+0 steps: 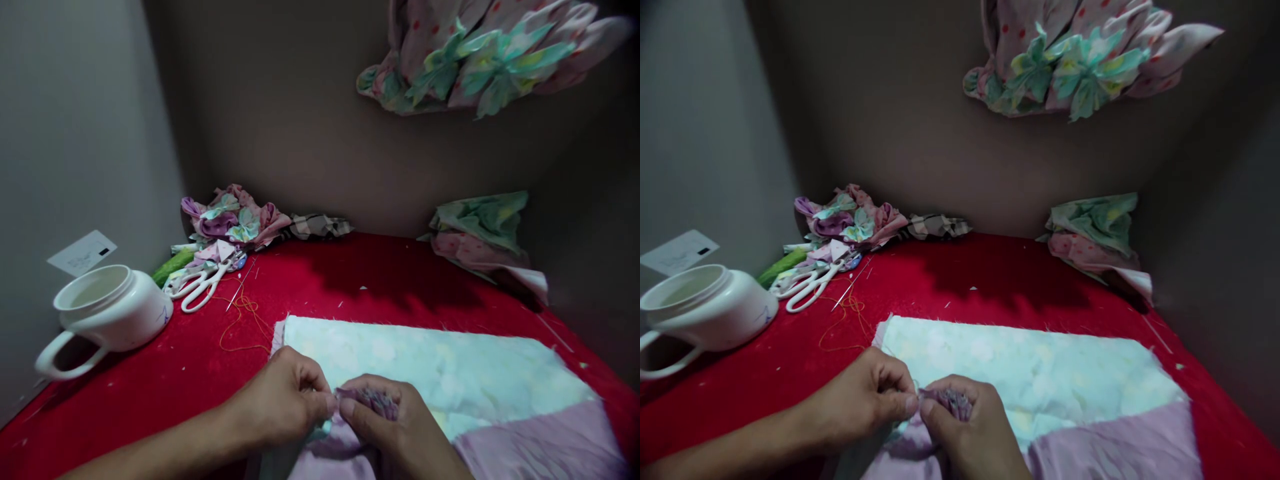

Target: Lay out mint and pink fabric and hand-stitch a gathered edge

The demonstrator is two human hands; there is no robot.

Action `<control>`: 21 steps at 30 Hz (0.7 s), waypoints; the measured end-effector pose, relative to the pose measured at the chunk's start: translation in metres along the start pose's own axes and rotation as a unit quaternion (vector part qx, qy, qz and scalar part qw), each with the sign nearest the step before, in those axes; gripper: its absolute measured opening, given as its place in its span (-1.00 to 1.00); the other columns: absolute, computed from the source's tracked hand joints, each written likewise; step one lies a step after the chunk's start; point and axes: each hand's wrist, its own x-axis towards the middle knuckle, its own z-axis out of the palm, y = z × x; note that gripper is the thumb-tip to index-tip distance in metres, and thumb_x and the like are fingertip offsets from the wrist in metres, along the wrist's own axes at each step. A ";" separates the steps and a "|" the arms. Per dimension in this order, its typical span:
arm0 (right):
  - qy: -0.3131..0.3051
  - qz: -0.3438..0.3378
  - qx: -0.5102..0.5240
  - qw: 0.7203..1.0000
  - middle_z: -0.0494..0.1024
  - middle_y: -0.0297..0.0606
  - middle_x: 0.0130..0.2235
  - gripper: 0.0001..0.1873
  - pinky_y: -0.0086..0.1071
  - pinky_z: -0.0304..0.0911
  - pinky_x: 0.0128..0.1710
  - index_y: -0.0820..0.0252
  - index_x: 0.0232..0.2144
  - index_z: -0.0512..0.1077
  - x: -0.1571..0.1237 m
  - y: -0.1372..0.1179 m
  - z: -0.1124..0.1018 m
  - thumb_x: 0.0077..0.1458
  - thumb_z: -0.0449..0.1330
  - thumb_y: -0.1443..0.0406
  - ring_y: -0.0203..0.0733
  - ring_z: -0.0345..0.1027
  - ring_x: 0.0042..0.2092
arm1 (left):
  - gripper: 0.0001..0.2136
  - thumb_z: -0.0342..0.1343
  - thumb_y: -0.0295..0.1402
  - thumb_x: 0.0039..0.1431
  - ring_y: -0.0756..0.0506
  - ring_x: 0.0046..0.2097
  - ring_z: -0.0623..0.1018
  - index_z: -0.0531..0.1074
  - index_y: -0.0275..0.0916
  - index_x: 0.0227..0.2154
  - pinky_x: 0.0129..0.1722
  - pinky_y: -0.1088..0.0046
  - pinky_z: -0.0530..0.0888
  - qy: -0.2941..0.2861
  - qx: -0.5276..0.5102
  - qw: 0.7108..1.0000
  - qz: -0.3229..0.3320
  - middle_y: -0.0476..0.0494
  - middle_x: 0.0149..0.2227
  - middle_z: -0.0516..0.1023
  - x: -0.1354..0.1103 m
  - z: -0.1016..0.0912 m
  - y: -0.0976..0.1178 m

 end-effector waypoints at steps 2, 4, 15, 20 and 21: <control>0.006 -0.001 -0.008 1.000 0.41 -0.27 -0.54 -0.70 -0.48 0.13 -0.48 0.34 -0.49 0.44 0.000 -0.001 0.000 -0.21 0.25 0.16 -0.29 0.22 -0.48 | -0.88 0.04 -0.40 -0.12 0.10 -0.62 0.15 0.38 -0.36 -0.61 -0.67 0.59 0.06 0.015 0.012 1.000 0.000 0.07 -0.70 0.22 -0.001 0.002 -0.002; 0.005 -0.012 -0.019 1.000 0.42 -0.26 -0.54 -0.69 -0.47 0.14 -0.47 0.34 -0.49 0.45 0.000 -0.002 0.000 -0.20 0.24 0.15 -0.28 0.23 -0.47 | -0.88 0.01 -0.41 -0.11 0.10 -0.63 0.13 0.36 -0.35 -0.62 -0.67 0.59 0.04 0.025 0.023 0.999 0.010 0.09 -0.71 0.18 -0.003 0.002 -0.002; -0.003 -0.020 -0.002 1.000 0.42 -0.23 -0.57 -0.63 -0.44 0.16 -0.48 0.35 -0.52 0.46 0.005 0.009 -0.004 -0.16 0.25 0.08 -0.24 0.26 -0.49 | -0.78 -0.10 -0.35 0.09 0.02 -0.47 0.27 0.29 -0.22 -0.20 -0.50 0.55 0.18 0.110 0.166 0.977 0.076 0.04 -0.53 0.28 -0.019 -0.008 0.017; 0.022 -0.015 -0.027 0.999 0.45 -0.20 -0.56 -0.59 -0.44 0.19 -0.47 0.34 -0.54 0.47 0.004 0.007 -0.002 -0.20 0.26 0.04 -0.19 0.31 -0.47 | -0.86 -0.09 -0.35 0.10 0.04 -0.52 0.29 0.32 -0.28 -0.43 -0.54 0.57 0.21 0.132 0.114 0.977 0.125 0.02 -0.57 0.30 -0.019 -0.021 0.023; 0.027 -0.015 -0.029 0.999 0.45 -0.21 -0.57 -0.58 -0.44 0.19 -0.48 0.34 -0.55 0.47 0.004 0.006 -0.002 -0.21 0.26 0.03 -0.19 0.31 -0.48 | -0.86 -0.08 -0.35 0.09 0.05 -0.54 0.29 0.33 -0.28 -0.45 -0.55 0.58 0.21 0.140 0.097 0.977 0.132 0.02 -0.58 0.30 -0.018 -0.026 0.025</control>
